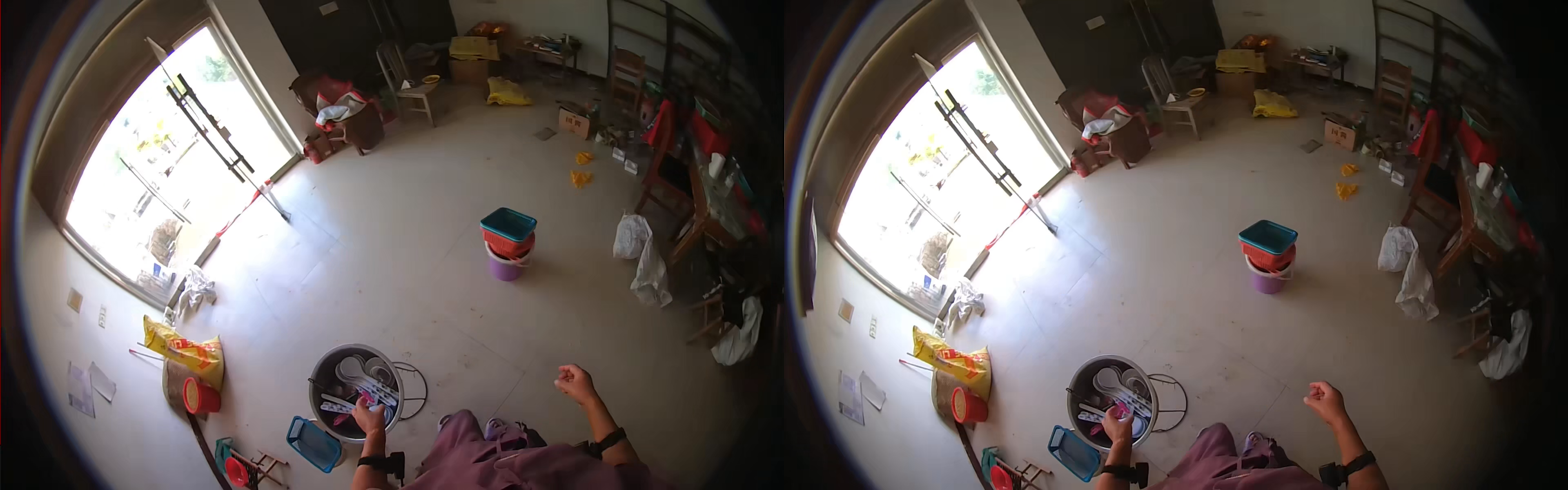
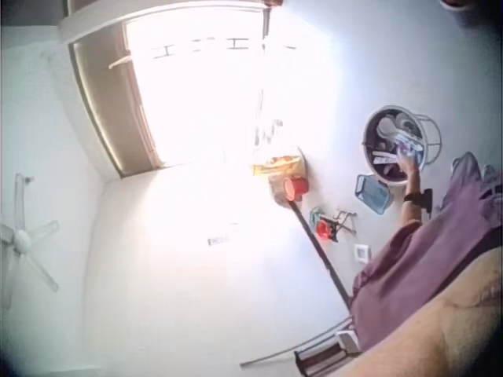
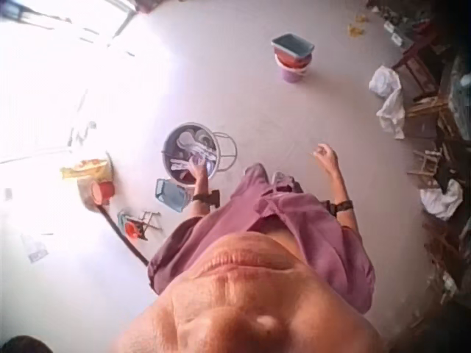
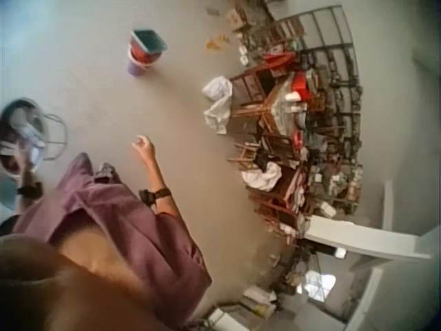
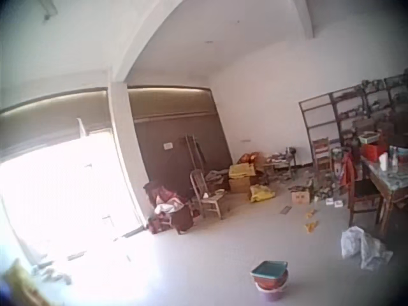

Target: Wash plastic spoons, ladles, and containers in a large metal basin filled with water under a running tap.

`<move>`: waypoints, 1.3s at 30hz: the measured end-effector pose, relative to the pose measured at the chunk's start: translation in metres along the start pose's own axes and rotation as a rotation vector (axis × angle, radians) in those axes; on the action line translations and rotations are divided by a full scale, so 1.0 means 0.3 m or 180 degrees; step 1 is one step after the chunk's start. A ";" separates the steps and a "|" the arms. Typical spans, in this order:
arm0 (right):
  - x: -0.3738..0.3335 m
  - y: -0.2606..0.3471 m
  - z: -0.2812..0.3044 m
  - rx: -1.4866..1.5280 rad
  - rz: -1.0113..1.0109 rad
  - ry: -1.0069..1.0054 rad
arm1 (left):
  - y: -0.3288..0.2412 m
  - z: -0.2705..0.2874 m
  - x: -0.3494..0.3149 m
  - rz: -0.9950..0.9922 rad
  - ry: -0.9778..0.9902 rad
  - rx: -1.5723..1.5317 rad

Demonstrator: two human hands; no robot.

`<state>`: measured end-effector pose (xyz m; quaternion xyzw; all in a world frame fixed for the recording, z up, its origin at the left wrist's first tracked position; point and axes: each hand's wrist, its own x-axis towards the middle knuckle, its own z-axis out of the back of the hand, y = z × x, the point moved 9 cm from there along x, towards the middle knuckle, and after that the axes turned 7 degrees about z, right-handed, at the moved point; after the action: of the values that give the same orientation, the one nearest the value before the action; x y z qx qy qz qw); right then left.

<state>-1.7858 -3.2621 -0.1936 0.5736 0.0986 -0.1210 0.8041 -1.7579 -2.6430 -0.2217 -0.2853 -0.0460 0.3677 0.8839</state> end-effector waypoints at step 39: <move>2.447 -0.142 3.567 0.1662 0.0098 -0.1298 | -3.921 -2.432 -0.758 -0.2901 0.2636 0.0055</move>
<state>-1.0794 -4.3478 -0.1051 0.7258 -0.1075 -0.2423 0.6348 -0.9766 -3.8068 -0.1672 -0.3489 0.1867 -0.1880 0.8989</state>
